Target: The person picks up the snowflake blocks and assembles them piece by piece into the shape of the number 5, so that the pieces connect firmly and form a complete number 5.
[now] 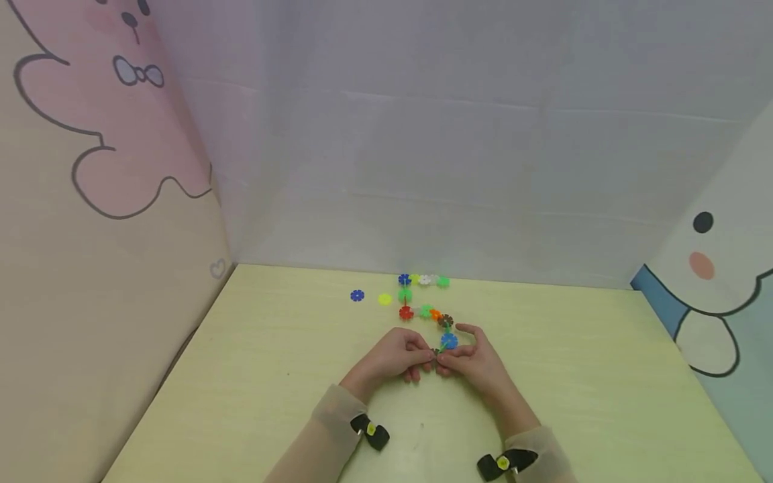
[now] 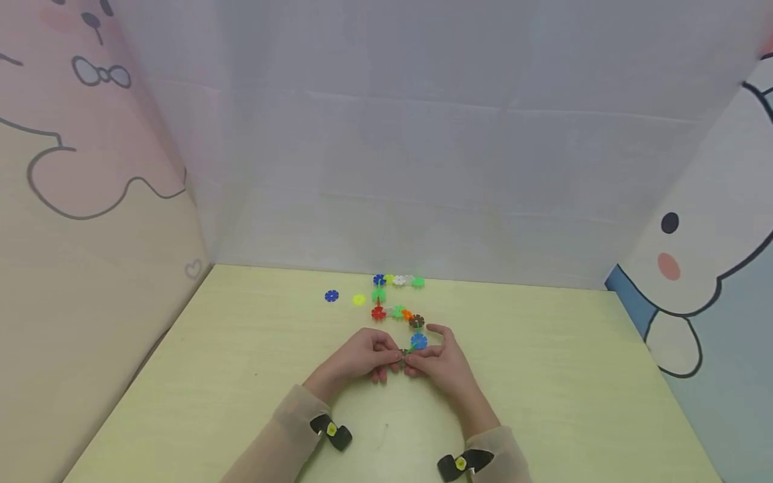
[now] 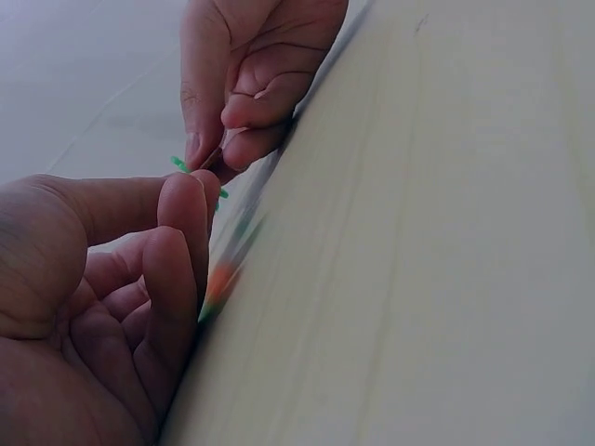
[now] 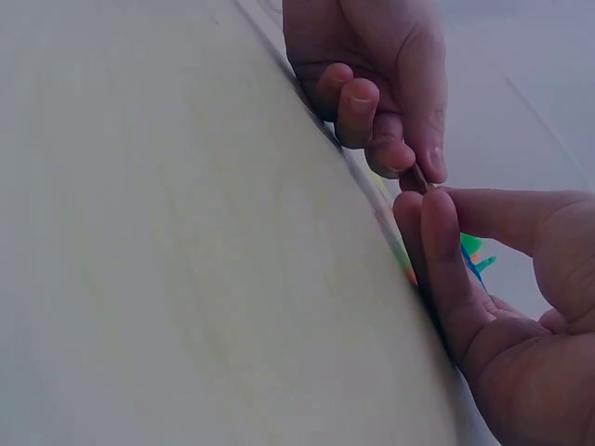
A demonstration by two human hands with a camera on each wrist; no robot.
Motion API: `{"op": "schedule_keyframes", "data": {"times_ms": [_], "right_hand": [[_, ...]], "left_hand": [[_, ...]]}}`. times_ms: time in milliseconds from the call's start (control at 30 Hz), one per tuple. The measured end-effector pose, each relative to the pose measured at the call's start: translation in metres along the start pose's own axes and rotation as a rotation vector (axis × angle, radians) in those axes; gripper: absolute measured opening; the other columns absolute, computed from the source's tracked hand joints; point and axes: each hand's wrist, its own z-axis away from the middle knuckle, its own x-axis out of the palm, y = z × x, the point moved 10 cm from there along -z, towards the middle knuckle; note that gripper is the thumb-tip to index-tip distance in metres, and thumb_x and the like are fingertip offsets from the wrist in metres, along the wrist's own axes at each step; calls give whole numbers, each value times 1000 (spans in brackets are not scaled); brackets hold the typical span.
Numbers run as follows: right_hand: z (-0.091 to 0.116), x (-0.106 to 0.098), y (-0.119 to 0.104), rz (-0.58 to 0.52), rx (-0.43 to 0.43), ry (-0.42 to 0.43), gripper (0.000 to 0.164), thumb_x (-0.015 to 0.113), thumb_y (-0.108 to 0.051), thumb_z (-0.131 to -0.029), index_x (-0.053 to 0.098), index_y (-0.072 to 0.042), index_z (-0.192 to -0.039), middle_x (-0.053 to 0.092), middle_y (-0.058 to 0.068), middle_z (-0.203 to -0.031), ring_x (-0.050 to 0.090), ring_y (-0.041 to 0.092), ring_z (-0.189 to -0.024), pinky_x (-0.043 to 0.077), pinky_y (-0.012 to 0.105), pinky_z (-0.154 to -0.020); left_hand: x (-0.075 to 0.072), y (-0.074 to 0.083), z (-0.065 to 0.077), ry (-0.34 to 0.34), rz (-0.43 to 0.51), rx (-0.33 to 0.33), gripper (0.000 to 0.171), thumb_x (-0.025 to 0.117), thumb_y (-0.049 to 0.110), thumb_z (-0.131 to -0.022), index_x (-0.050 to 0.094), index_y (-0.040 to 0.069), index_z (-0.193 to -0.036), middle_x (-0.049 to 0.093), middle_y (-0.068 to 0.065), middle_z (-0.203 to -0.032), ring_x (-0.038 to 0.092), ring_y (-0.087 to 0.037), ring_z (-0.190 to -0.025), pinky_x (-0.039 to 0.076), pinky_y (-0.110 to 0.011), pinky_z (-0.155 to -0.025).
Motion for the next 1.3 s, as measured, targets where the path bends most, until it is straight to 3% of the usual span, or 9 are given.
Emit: {"op": "schedule_keyframes", "data": {"times_ms": [167, 433, 567, 667, 767, 867, 967, 1100, 1300], "right_hand": [[4, -2, 1, -1, -8, 67, 68, 78, 2, -99, 40, 2, -155, 80, 18, -102, 80, 25, -82, 63, 29, -79], [6, 1, 5, -104, 1, 88, 69, 74, 10, -99, 37, 3, -157, 78, 18, -101, 81, 23, -85, 65, 31, -84], [5, -2, 7, -133, 0, 98, 68, 73, 11, -99, 38, 3, -157, 78, 17, -100, 81, 24, -86, 65, 32, -85], [4, -2, 7, -136, -4, 91, 67, 73, 10, -99, 39, 2, -157, 77, 17, -100, 81, 26, -87, 65, 34, -85], [2, -1, 8, -144, -6, 86, 68, 73, 11, -99, 39, 2, -157, 77, 17, -99, 81, 26, -88, 65, 35, -85], [1, 1, 10, -146, -6, 82, 69, 73, 12, -98, 39, 2, -157, 76, 17, -99, 80, 26, -88, 65, 35, -85], [1, 0, 11, -143, -7, 83, 70, 74, 13, -97, 40, 1, -157, 75, 17, -100, 80, 26, -89, 65, 35, -85], [2, -2, 11, -147, -8, 84, 70, 75, 13, -97, 41, 1, -156, 74, 18, -100, 80, 28, -90, 65, 36, -85], [3, -2, 12, -164, -1, 67, 70, 75, 12, -97, 41, 1, -157, 74, 17, -100, 80, 27, -91, 65, 36, -86]], "left_hand": [[0, 0, -1, 5, 3, -2, 16, 75, 14, -105, 77, 4, -93, 78, -5, -79, 63, -11, -53, 51, -22, -49], [1, 1, -2, 0, -12, 3, 16, 73, 15, -107, 78, 8, -94, 78, -4, -81, 63, -12, -54, 52, -24, -49], [-9, 5, 0, 21, -34, 1, 15, 72, 17, -107, 79, 8, -98, 78, -7, -84, 64, -14, -56, 54, -25, -51], [-31, 9, 3, 98, -69, -13, 16, 71, 19, -108, 78, 5, -104, 77, -7, -87, 66, -15, -59, 55, -27, -55], [-65, 13, 8, 234, -131, -38, 18, 69, 20, -108, 76, 3, -109, 76, -5, -89, 68, -17, -64, 57, -30, -59], [-103, 16, 14, 387, -265, -59, 16, 69, 19, -107, 75, 4, -111, 76, -3, -89, 70, -18, -66, 57, -32, -63], [-135, 19, 13, 476, -446, -75, 16, 71, 16, -104, 74, 4, -115, 75, -4, -93, 69, -20, -76, 58, -37, -73], [-162, 18, 1, 477, -603, -64, 30, 72, 13, -102, 70, 1, -129, 73, -13, -108, 69, -31, -99, 58, -48, -91], [-189, -1, -9, 433, -588, -65, 43, 70, 13, -104, 63, 1, -144, 70, -21, -125, 66, -39, -118, 54, -55, -104]]}}
